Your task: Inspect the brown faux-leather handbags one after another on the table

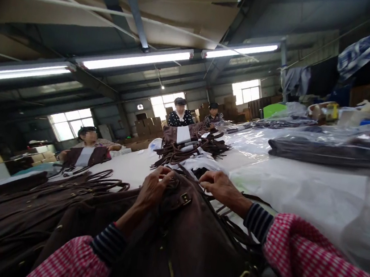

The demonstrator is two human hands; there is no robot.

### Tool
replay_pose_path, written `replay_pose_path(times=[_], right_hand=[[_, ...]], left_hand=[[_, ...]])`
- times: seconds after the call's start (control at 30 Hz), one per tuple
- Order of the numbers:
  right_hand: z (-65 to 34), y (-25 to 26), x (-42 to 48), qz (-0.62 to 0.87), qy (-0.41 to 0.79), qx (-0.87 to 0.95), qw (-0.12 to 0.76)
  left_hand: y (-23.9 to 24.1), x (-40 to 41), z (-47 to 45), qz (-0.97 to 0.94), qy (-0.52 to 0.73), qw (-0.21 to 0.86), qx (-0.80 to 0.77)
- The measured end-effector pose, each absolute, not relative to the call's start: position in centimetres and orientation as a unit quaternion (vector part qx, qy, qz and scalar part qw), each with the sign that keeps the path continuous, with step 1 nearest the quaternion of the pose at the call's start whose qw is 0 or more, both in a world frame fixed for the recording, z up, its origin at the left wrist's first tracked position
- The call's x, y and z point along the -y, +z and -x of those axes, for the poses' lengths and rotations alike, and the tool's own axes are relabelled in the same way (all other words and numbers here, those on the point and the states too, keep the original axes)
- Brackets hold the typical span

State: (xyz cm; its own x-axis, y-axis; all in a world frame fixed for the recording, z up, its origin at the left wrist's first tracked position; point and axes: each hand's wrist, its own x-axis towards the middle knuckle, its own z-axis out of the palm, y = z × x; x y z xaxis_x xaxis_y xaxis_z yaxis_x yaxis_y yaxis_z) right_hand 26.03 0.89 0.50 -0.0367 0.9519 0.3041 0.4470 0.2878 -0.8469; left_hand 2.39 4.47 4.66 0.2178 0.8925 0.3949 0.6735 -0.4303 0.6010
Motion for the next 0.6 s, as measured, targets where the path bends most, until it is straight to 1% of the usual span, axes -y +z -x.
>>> replay_pose_path(times=[0.1, 0.23, 0.43, 0.6], right_hand=[[-24.8, 0.4, -3.7, 0.539, 0.246, 0.665, 0.455], [-23.1, 0.0, -6.3, 0.542, 0.284, 0.668, 0.423], [-22.5, -0.4, -7.1, 0.55, 0.374, 0.627, 0.405], [-23.0, 0.5, -6.8, 0.535, 0.405, 0.614, 0.415]], left_hand=[[5.1, -7.8, -3.2, -0.722, 0.329, 0.157, -0.588], [3.4, -11.1, -5.0, -0.693, 0.338, 0.221, -0.597], [0.4, -13.0, -5.9, -0.63, 0.451, 0.347, -0.528], [0.5, -13.1, -5.4, -0.566, 0.523, 0.459, -0.442]])
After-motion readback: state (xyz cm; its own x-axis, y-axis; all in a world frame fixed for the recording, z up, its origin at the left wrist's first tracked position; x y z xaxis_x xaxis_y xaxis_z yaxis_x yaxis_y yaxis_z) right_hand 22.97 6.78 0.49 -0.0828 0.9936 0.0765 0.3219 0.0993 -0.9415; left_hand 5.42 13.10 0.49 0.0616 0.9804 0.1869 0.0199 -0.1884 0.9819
